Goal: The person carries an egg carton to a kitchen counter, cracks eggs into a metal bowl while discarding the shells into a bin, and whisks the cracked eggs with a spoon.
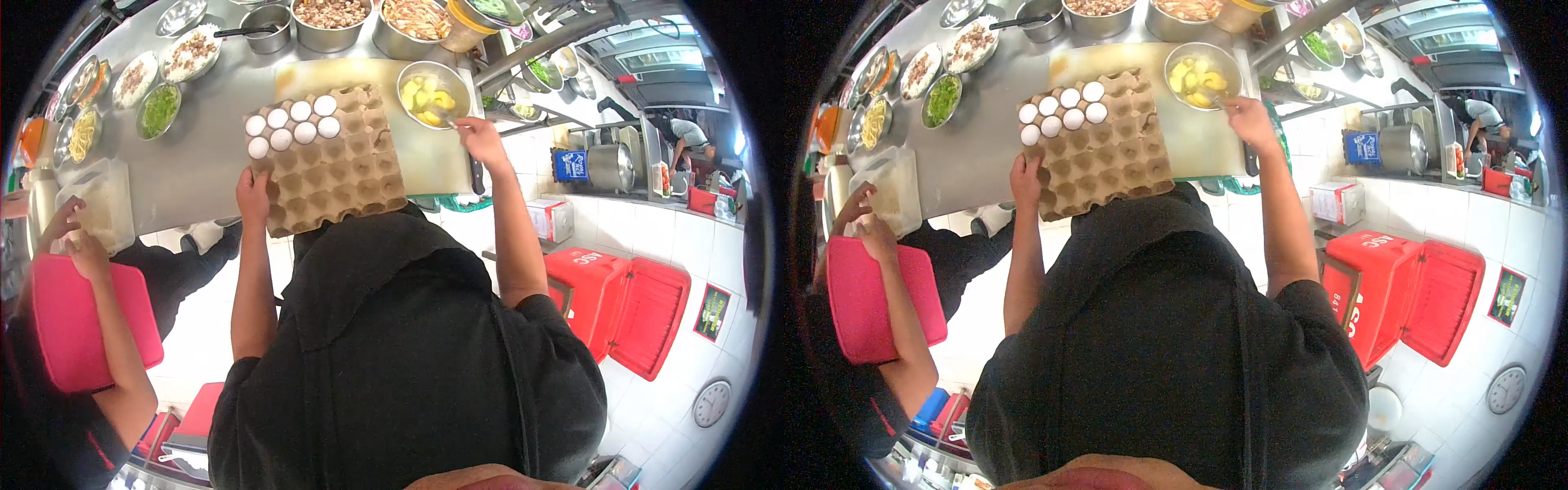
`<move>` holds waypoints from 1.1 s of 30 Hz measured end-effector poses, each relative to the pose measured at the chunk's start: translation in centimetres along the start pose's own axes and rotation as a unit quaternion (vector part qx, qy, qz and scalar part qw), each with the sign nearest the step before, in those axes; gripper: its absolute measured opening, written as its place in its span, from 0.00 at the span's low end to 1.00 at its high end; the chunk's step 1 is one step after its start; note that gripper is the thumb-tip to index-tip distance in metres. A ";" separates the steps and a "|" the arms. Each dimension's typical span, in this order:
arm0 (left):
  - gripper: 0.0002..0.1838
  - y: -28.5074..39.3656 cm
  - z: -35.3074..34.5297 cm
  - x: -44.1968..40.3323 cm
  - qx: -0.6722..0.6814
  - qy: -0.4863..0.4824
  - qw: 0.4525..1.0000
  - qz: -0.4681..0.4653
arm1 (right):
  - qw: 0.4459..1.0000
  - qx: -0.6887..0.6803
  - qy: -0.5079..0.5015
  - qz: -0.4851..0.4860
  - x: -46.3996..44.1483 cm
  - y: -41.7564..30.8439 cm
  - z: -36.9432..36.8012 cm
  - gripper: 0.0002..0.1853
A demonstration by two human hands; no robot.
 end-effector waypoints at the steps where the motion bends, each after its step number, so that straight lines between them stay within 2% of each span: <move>1: 0.12 0.0 -0.1 0.2 -0.010 0.000 1.000 0.002 | 0.997 -0.021 -0.071 -0.011 0.4 -0.4 -0.3 0.14; 4: 0.12 0.5 -0.2 0.3 0.002 -0.007 1.000 -0.011 | 0.987 -0.033 0.138 0.069 -2.0 2.6 0.2 0.14; 5: 0.12 0.2 -0.4 0.2 0.012 -0.004 1.000 -0.009 | 0.982 0.042 0.169 0.073 -2.0 2.7 0.6 0.15; 8: 0.11 -1.0 -0.6 -0.2 0.046 0.004 0.999 -0.002 | 0.998 -0.021 -0.060 0.007 -0.3 0.5 -0.3 0.14; 9: 0.10 -0.9 -0.8 -0.1 0.060 0.006 0.998 -0.001 | 0.994 -0.099 -0.040 0.009 -0.9 1.4 -0.4 0.14; 10: 0.10 -0.8 -0.8 -0.1 0.074 0.008 0.997 0.001 | 0.998 -0.051 0.027 0.039 -1.6 2.0 -0.2 0.15; 12: 0.10 -0.5 -0.6 -0.2 0.004 0.010 1.000 -0.007 | 0.981 0.046 0.160 0.095 -2.0 1.8 0.4 0.15; 15: 0.09 0.3 -0.5 0.4 -0.027 0.009 0.999 -0.020 | 0.997 -0.050 -0.038 0.039 -0.6 1.0 -0.4 0.14; 18: 0.11 1.2 -0.8 0.7 -0.003 0.010 1.000 -0.021 | 0.988 -0.012 0.151 0.040 -1.7 1.6 0.5 0.14; 21: 0.12 0.3 -0.7 0.5 -0.008 0.013 1.000 -0.026 | 0.998 0.000 -0.009 0.067 -1.0 1.0 -0.4 0.14; 24: 0.11 -0.6 -0.4 0.2 0.004 0.005 1.000 -0.012 | 0.991 -0.054 0.103 0.060 -2.6 2.4 -0.3 0.14; 27: 0.11 -0.5 -0.4 0.5 0.007 -0.001 1.000 0.001 | 0.995 0.027 0.041 0.089 -2.1 2.3 -1.1 0.14; 30: 0.10 -0.7 -0.3 0.4 0.019 -0.004 1.000 -0.004 | 0.994 -0.107 0.010 -0.008 -1.4 1.5 -1.1 0.13; 31: 0.10 -0.7 -0.2 0.3 0.027 -0.006 1.000 -0.008 | 0.986 -0.108 0.113 0.064 -2.1 2.4 -1.2 0.12; 33: 0.10 -0.4 -0.4 0.5 0.033 -0.001 0.999 -0.004 | 0.994 -0.002 0.067 0.089 -2.0 2.8 -1.4 0.11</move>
Point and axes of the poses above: each hand's wrist, its own x-axis away from the middle knuckle, its own z-axis out of the back of the hand, y = z × x, the point moved 4 cm from there along -x, towards the middle knuckle, and after that the axes turned 6 degrees about y, right-handed, at the moved point
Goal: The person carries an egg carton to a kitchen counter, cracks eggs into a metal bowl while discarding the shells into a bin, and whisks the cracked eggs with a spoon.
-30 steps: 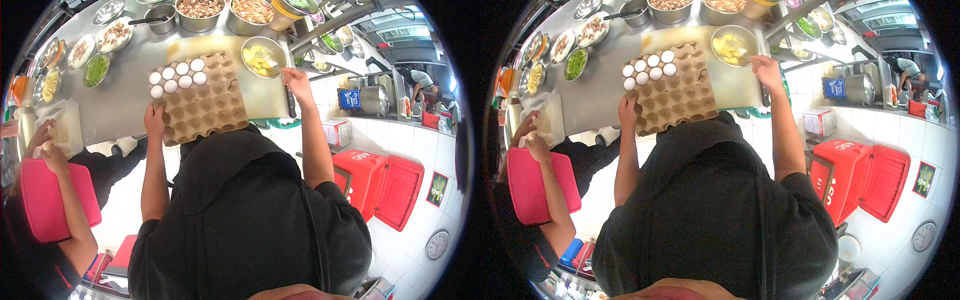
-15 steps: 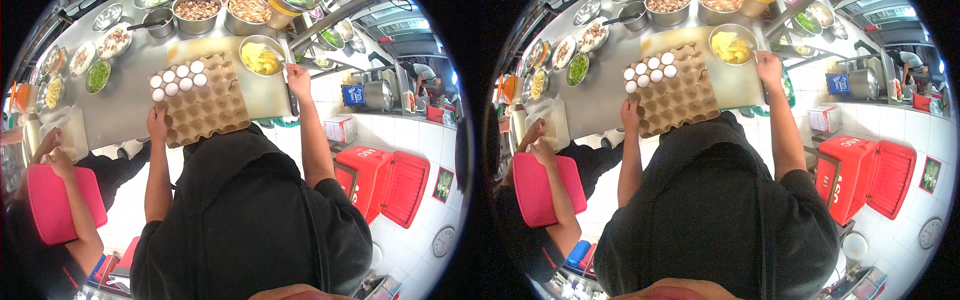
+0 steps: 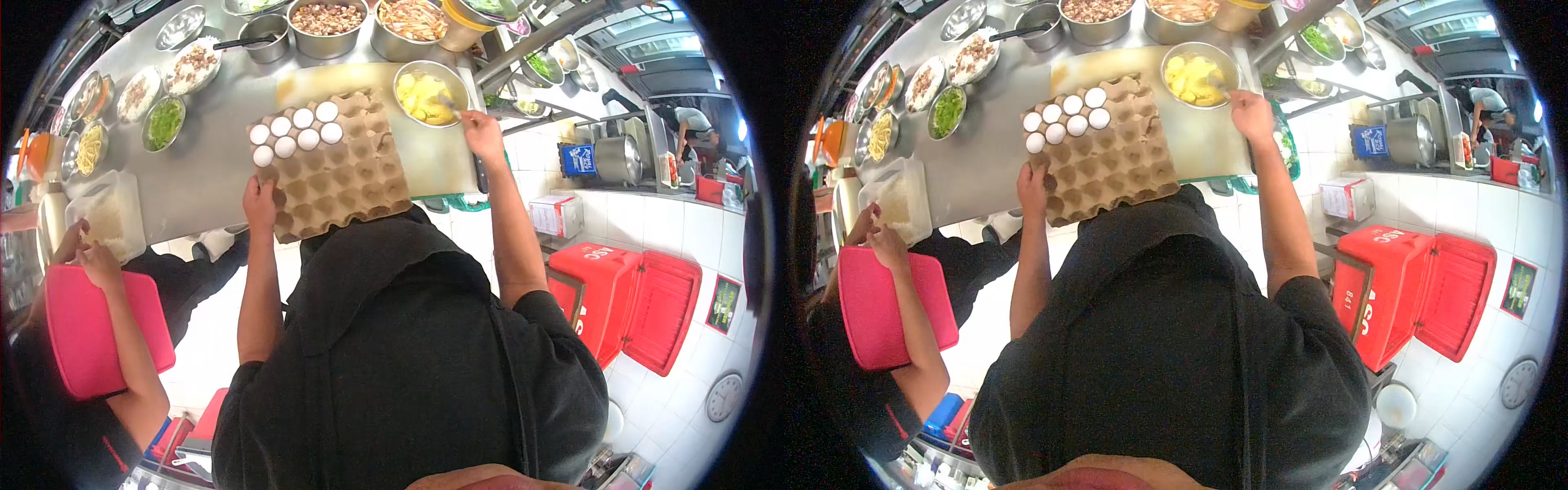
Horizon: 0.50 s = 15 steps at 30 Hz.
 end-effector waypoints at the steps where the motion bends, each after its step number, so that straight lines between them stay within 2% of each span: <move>1: 0.11 0.3 -0.1 0.1 0.003 0.002 1.000 0.002 | 0.998 0.050 -0.028 0.015 0.2 -0.2 -0.1 0.11; 4: 0.11 -0.3 0.1 -0.3 0.006 -0.004 1.000 0.005 | 0.995 -0.090 0.016 -0.047 -0.5 0.1 -0.1 0.12; 7: 0.12 -0.4 0.2 -0.5 0.010 -0.013 1.000 0.006 | 0.998 0.046 0.032 -0.006 -0.6 -0.5 -0.2 0.11; 10: 0.13 -0.4 0.3 -0.3 -0.025 -0.002 1.000 0.007 | 0.989 -0.124 -0.043 -0.070 -0.2 -1.5 -0.3 0.11; 13: 0.13 -1.1 0.4 -1.0 -0.018 -0.010 1.000 -0.011 | 0.994 0.022 0.105 0.029 -0.8 -0.7 0.4 0.10; 15: 0.13 -1.1 0.0 -0.8 0.018 -0.006 1.000 -0.011 | 0.997 -0.062 -0.021 -0.048 -0.4 -0.7 -0.3 0.10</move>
Point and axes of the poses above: each hand's wrist, its own x-axis away from the middle knuckle, its own z-axis out of the back of the hand, y = z × x, the point moved 4 cm from there along -x, towards the middle knuckle, and after that the axes turned 6 degrees about y, right-handed, at the moved point
